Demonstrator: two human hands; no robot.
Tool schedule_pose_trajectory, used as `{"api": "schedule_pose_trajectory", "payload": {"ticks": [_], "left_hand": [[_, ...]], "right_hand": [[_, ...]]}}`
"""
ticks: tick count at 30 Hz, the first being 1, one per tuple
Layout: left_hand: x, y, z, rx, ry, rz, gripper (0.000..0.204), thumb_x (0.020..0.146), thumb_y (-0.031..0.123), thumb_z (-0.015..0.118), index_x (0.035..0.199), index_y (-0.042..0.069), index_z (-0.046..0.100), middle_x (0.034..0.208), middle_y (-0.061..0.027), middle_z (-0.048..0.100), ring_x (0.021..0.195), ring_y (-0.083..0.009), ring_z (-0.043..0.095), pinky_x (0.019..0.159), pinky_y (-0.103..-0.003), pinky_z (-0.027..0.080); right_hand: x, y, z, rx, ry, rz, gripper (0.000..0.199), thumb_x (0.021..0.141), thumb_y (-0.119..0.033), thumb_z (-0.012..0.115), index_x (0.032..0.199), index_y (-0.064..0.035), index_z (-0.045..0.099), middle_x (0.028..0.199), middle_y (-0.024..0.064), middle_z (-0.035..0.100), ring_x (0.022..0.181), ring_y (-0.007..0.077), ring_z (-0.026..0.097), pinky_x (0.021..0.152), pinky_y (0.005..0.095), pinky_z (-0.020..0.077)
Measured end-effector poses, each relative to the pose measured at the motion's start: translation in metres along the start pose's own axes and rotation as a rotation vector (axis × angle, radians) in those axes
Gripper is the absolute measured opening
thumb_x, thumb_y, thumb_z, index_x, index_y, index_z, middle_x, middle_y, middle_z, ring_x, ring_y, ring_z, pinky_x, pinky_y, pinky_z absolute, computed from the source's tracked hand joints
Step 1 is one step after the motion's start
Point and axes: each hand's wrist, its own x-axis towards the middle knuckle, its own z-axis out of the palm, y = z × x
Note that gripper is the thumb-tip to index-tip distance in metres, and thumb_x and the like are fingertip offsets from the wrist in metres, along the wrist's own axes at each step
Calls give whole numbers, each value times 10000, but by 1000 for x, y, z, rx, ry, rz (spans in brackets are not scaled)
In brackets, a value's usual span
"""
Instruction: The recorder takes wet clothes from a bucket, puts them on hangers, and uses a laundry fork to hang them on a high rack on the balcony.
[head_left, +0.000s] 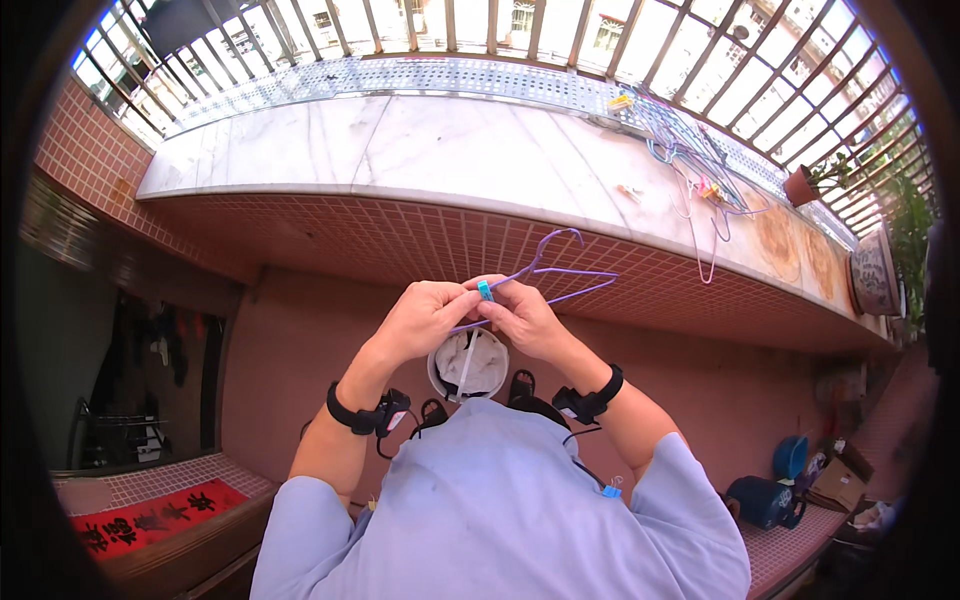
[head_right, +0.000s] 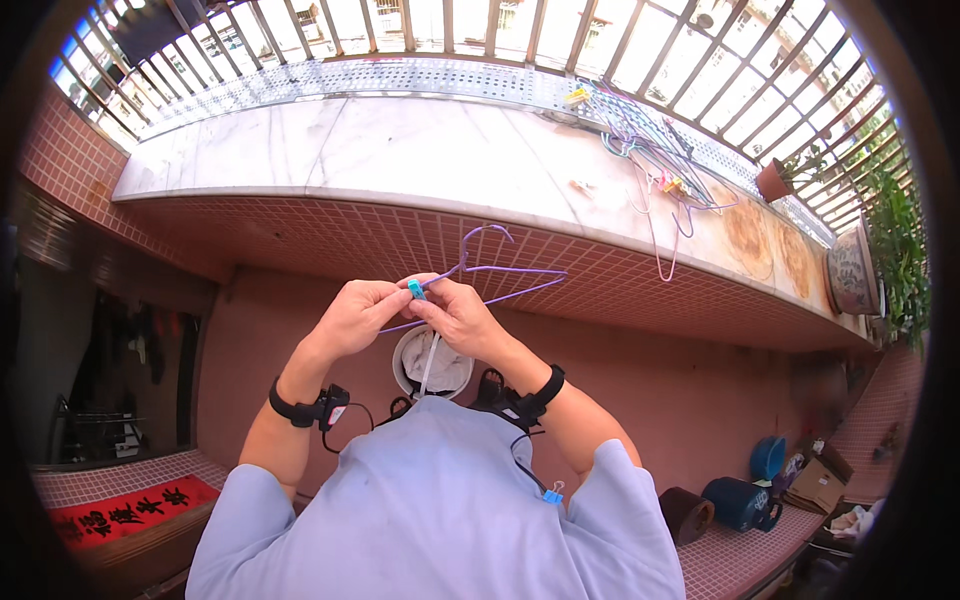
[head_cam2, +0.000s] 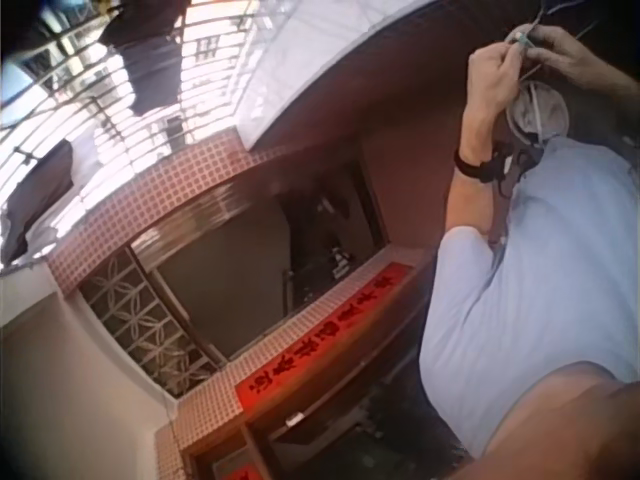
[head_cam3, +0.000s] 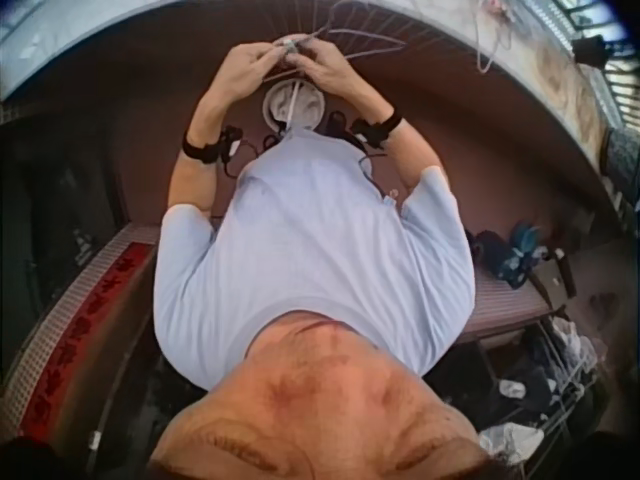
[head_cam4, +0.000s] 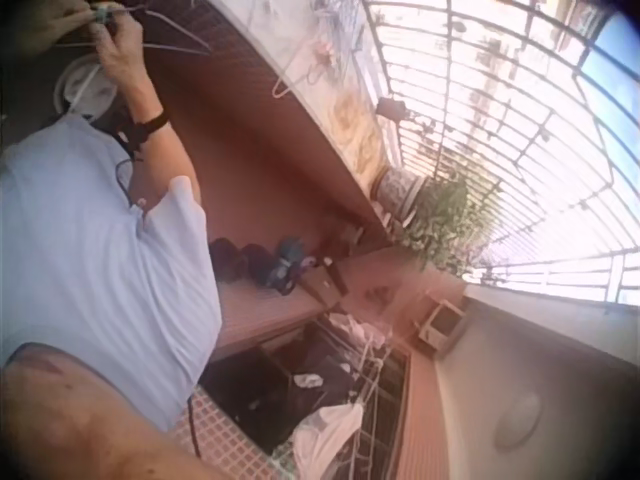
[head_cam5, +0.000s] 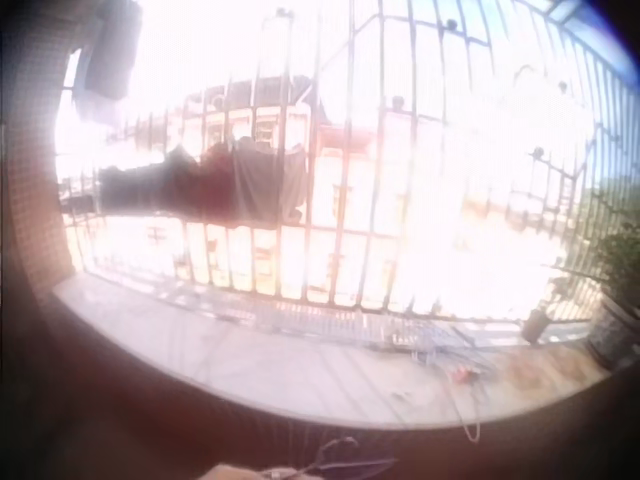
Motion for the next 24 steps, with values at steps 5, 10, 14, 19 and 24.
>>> {"api": "schedule_pose_trajectory", "payload": {"ticks": [5,10,14,19,24], "left_hand": [[-11,-8,-14,101,54,14,389,1051,299,607,874,-18,749,718,-70,674,675,-122,574,647,-320,483],[-21,-10,-36,43,162,-27,404,1061,299,592,823,-2,719,634,-8,512,628,-97,461,593,-308,401],[-33,-2,-64,48,222,50,403,1072,283,595,808,2,711,627,21,478,617,-82,425,571,-302,370],[-29,22,-92,-180,229,61,384,1117,261,539,838,43,688,593,115,375,521,12,279,468,-221,215],[29,35,-98,-415,219,-37,374,1145,306,466,905,67,625,568,115,290,446,-11,200,410,-228,159]], "right_hand": [[-3,-10,5,-343,30,53,158,1005,-109,675,1089,4,746,854,70,777,759,118,725,731,287,589],[-26,-41,-23,-653,-54,-63,233,972,-85,730,1176,26,728,930,77,784,810,97,711,763,270,584],[-27,-67,-98,-541,561,-250,262,969,-113,765,1196,12,727,846,-13,699,751,40,625,683,208,517],[4,-80,-225,-1225,1061,-85,393,921,-324,780,1158,-13,743,843,88,742,755,241,699,720,370,545],[12,-41,-279,-1428,1059,41,505,892,-331,790,1293,-42,683,1204,179,715,1091,339,693,934,458,542]]}}
